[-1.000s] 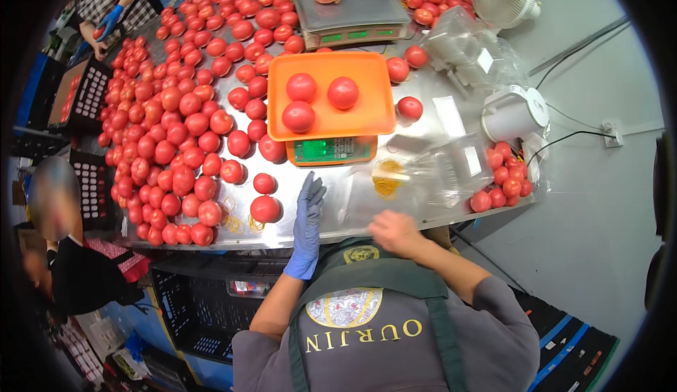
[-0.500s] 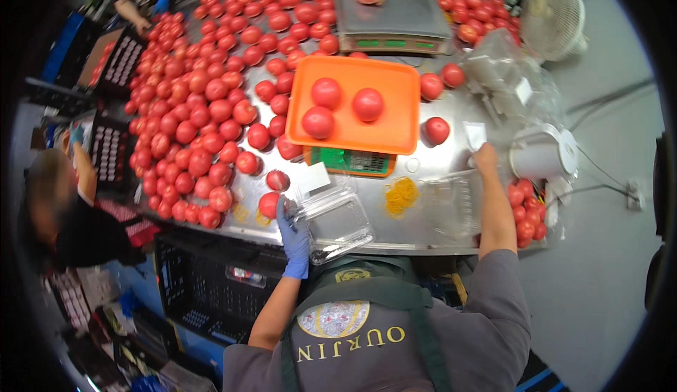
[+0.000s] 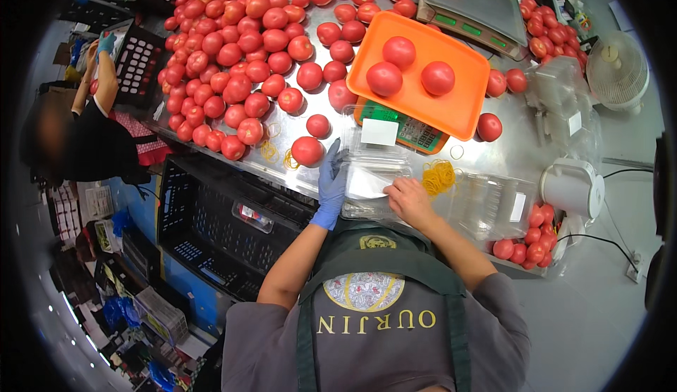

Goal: The person places tomatoes from a large pile onto a digital scale, then transfers them into clear plastic containers. The person seals the containers with lids and labels them before placing them into a black crate. The process is repeated continuously throughout the clip.

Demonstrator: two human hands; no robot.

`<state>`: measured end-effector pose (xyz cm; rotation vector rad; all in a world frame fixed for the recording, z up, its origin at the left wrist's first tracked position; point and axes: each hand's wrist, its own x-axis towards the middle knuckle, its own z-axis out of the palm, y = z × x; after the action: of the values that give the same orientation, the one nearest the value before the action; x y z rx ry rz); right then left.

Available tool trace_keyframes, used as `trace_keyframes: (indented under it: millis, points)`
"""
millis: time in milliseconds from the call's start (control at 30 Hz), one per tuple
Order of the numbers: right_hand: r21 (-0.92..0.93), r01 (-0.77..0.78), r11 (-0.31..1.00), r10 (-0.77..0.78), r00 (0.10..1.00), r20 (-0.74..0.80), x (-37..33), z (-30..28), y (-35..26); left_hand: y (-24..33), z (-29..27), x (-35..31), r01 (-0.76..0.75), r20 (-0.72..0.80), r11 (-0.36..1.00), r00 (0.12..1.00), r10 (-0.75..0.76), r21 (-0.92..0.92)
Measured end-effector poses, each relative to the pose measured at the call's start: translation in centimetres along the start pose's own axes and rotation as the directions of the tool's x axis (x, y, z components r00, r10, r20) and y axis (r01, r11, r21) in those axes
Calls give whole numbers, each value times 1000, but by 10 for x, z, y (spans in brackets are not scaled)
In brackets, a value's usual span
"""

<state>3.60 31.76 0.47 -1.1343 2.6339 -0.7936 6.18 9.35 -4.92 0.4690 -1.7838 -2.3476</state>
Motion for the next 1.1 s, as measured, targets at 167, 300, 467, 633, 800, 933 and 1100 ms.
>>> trace_keyframes:
  millis: [167, 300, 467, 633, 800, 933, 1100]
  points:
    - [-20, 38, 999, -38, 999, 25, 17, -14, -5, 6, 3, 3, 23, -5, 992, 1000, -23, 123]
    - [128, -222, 966, 256, 805, -536, 89, -72, 37, 7, 11, 7, -181, -192, 940, 951, 242, 288]
    - [-66, -293, 954, 217, 826, -520, 135, -110, 95, 99, 44, 54, -520, 200, 566, 824, 531, 640]
    - [997, 45, 57, 666, 743, -72, 123, -114, 60, 133, 86, 112, -524, 322, 419, 826, 463, 742]
    - [961, 209, -184, 580, 812, -65, 106, -111, 55, 116, 108, 149, -397, 335, 403, 917, 217, 825]
    - [659, -86, 747, 541, 655, -528, 115, -118, 64, 96, 101, 156, -480, 383, 412, 874, 298, 774]
    - [-51, -374, 926, 291, 792, -536, 118, -110, 107, 120, 88, 137, -505, 310, 398, 832, 460, 766]
